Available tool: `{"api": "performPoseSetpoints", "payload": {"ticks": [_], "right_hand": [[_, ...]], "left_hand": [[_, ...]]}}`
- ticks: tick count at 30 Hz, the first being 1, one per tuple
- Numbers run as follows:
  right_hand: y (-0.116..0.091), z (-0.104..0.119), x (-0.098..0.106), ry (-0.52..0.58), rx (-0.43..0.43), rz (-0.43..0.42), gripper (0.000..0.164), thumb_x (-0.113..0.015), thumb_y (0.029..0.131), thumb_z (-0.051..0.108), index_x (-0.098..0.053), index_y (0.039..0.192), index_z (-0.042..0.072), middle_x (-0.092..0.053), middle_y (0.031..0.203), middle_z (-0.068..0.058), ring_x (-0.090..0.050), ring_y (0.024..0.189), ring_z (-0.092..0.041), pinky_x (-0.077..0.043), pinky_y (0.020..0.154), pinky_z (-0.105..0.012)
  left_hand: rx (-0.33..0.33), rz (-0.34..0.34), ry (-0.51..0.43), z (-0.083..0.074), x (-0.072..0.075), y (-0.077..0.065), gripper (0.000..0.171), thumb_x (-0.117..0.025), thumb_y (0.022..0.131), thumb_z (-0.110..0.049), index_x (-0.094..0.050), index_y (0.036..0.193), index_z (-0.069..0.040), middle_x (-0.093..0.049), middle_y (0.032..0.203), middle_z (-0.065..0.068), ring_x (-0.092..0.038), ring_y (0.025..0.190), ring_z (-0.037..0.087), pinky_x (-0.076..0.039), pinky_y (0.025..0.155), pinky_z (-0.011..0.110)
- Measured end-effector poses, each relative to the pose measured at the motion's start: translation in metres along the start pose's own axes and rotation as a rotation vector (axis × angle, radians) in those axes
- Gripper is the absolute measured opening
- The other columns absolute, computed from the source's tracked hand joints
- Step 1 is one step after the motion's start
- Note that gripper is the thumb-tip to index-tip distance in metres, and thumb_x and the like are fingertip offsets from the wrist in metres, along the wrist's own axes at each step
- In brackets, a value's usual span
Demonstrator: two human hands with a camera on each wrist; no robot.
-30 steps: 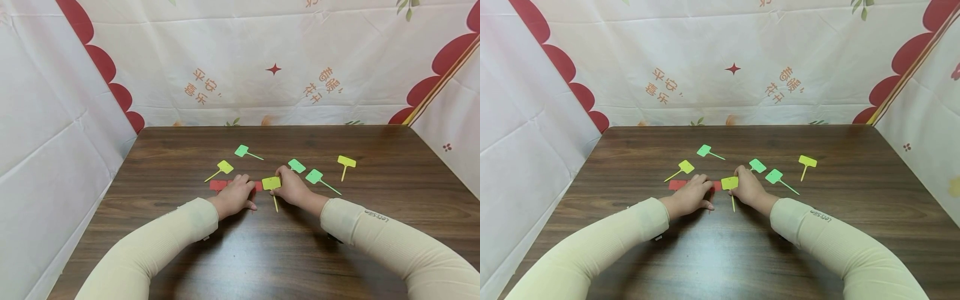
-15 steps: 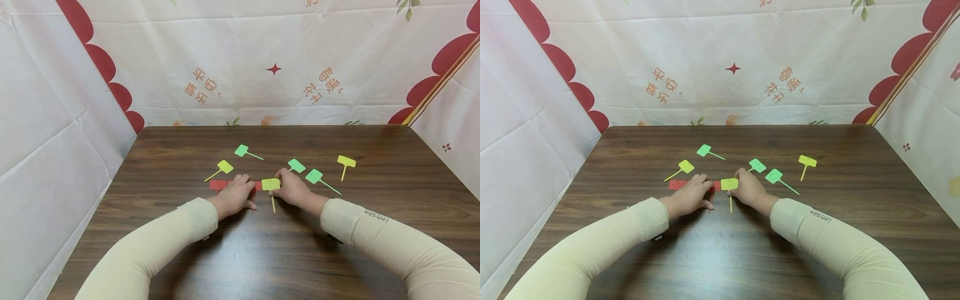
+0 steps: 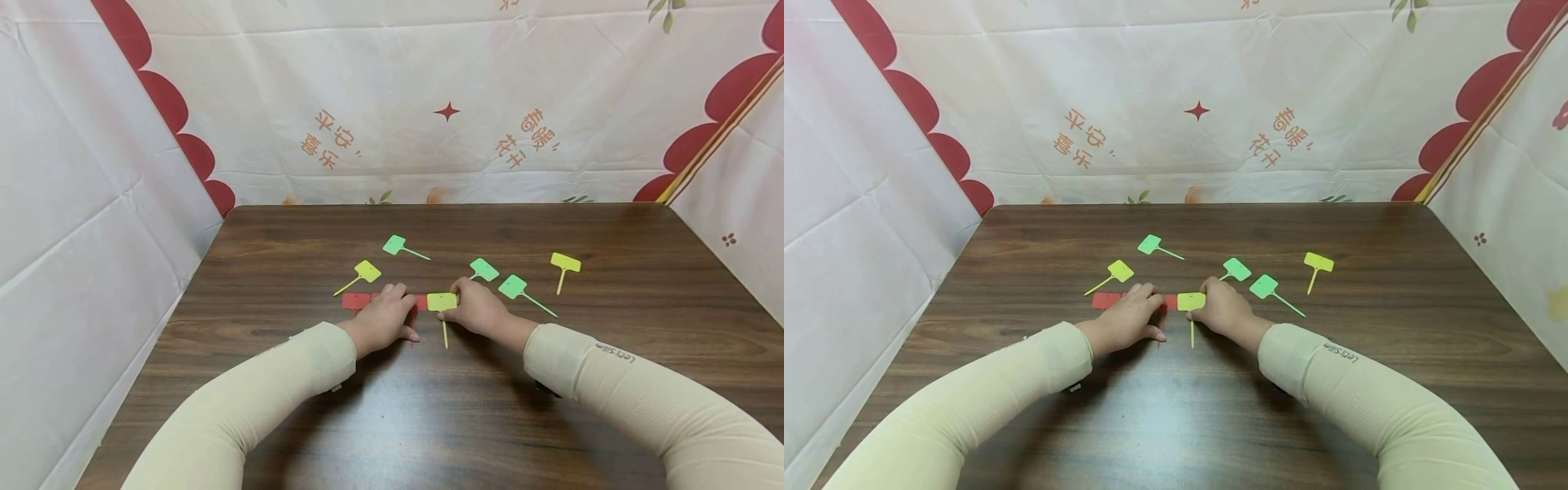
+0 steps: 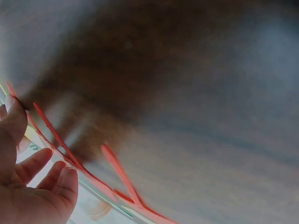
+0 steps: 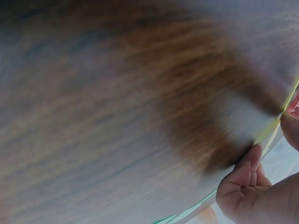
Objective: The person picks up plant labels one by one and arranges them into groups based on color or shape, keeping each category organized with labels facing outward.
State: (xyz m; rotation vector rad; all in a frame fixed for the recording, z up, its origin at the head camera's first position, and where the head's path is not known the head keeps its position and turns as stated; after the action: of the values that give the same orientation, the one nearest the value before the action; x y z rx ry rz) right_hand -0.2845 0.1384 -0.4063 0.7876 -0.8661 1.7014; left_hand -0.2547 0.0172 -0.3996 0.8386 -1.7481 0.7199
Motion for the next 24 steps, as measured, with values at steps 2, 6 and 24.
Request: {"api": "performPoseSetpoints", "payload": {"ticks": [2,6,24], "right_hand": [[-0.0003,0.0003,-0.0002,-0.011,-0.001,0.004,0.05,-0.079,0.08,0.026,-0.054,0.11,-0.005,-0.057,0.08,-0.007,-0.051,0.066,-0.018,-0.04,0.059,-0.029],[0.0005,-0.0007,-0.0006,-0.025,-0.01,0.006,0.049,-0.078,0.08,0.027,-0.056,0.11,-0.005,-0.058,0.08,-0.007,-0.051,0.066,-0.018,-0.04,0.059,-0.029],[0.0003,0.0019,-0.0002,-0.101,-0.02,0.005,0.047,-0.077,0.079,0.03,-0.061,0.107,-0.004,-0.061,0.08,-0.006,-0.053,0.066,-0.019,-0.041,0.057,-0.031]], "left_hand": [[0.001,0.002,0.0,-0.0001,-0.0002,-0.0001,0.035,-0.076,0.078,-0.04,-0.058,0.09,-0.012,-0.049,0.111,0.005,-0.044,0.104,0.023,-0.045,0.084,0.033],[0.001,0.004,-0.005,-0.0003,-0.0002,-0.0001,0.035,-0.076,0.079,-0.04,-0.058,0.09,-0.012,-0.049,0.111,0.005,-0.044,0.105,0.023,-0.045,0.085,0.033],[0.005,0.006,-0.003,0.0006,-0.002,0.0005,0.034,-0.076,0.079,-0.041,-0.057,0.088,-0.013,-0.049,0.111,0.005,-0.044,0.104,0.022,-0.045,0.084,0.033]]}}
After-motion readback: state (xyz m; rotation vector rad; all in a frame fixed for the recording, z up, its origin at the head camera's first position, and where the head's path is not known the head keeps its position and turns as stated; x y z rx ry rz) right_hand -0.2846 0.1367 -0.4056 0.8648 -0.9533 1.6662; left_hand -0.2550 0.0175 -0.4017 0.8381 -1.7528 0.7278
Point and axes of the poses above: each hand's wrist, its own y-axis towards the middle knuckle, its own x-axis out of the back of the hand, z = x × y, the point moved 10 cm from there along y, towards the middle knuckle
